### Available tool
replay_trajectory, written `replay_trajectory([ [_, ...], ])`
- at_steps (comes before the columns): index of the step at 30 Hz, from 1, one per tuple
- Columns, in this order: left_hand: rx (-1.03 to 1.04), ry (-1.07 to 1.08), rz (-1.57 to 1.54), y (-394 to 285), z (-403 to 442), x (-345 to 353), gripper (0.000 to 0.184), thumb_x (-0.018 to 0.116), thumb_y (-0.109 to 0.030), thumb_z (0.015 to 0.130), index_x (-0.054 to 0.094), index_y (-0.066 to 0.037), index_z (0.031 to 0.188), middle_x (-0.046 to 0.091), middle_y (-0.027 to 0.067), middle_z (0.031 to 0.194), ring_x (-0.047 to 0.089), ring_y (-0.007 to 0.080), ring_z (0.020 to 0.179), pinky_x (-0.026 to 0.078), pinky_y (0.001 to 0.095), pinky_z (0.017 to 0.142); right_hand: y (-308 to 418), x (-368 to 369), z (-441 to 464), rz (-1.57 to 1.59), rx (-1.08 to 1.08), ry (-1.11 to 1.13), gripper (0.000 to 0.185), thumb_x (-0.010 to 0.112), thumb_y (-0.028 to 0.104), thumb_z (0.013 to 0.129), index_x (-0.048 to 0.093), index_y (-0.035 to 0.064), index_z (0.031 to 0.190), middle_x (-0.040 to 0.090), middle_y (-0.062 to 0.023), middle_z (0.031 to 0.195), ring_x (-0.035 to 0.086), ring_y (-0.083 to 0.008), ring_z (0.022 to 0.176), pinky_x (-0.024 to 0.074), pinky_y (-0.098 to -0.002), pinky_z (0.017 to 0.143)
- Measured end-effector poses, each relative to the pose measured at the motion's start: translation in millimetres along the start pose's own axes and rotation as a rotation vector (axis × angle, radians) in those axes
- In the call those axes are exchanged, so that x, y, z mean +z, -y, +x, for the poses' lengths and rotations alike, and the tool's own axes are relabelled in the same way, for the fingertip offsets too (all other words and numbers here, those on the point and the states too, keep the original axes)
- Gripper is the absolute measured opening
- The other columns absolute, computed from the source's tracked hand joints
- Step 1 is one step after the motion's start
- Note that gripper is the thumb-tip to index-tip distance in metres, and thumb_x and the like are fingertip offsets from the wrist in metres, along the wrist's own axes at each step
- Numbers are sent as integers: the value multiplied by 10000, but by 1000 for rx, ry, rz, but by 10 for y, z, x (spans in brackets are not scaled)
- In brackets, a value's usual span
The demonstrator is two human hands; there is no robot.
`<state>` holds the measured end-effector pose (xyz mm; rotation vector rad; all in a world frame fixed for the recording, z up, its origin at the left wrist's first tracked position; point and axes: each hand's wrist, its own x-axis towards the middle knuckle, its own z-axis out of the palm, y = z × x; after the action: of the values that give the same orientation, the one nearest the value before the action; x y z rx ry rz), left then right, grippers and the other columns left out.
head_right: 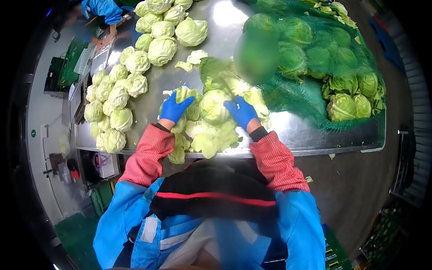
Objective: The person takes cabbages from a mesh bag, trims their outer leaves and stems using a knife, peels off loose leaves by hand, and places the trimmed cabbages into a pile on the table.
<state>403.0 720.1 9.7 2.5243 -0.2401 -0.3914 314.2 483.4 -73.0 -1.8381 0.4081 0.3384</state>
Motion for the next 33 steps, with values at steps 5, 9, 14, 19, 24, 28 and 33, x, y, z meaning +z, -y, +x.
replay_trajectory([
  [5,452,-500,80,-252,-337,59,758,854,-288,637,486,-11,1240,533,182,1132,553,320,999,449,390,893,166,126,-114,-31,46,-54,602,576,573,814,559,26,1065,646,-190,894,628,-337,811,480,-388,729],
  [9,148,-226,-523,-231,-416,828,790,846,-234,662,424,-27,1296,510,132,1203,531,237,1080,444,347,934,278,127,-194,-218,-97,-50,528,580,514,828,555,18,1007,649,-218,877,631,-380,816,480,-431,717],
  [14,116,-72,-804,165,-155,832,875,856,-274,642,363,-4,1313,506,149,1205,513,230,1105,441,344,943,8,105,-179,-349,-56,-212,261,521,332,854,574,97,954,630,-243,866,600,-424,812,485,-454,706],
  [19,21,70,-1001,539,-129,883,831,804,-203,710,333,-61,1380,462,118,1304,479,222,1177,425,341,978,289,-69,-357,-211,-132,-234,543,652,521,792,560,61,1065,659,-171,877,640,-339,811,497,-383,729],
  [24,384,225,-828,133,-274,507,972,848,-203,636,287,-19,1408,423,142,1333,432,244,1224,382,363,1022,701,-1,-436,-366,-269,-130,691,569,590,817,457,121,1312,649,-190,1000,632,-348,882,488,-397,761],
  [28,355,237,-627,174,-143,472,909,852,-180,629,362,-69,1386,460,118,1324,471,240,1203,392,368,1018,447,-90,-334,-396,-149,52,650,513,580,841,503,103,1283,630,-205,1107,601,-359,1025,460,-399,876],
  [33,325,-202,-356,22,-312,962,933,869,-337,599,407,2,1335,485,188,1285,502,278,1171,421,370,978,337,-27,-368,-452,-111,-11,524,462,486,895,524,102,1247,636,-205,1072,605,-376,981,464,-425,853],
])
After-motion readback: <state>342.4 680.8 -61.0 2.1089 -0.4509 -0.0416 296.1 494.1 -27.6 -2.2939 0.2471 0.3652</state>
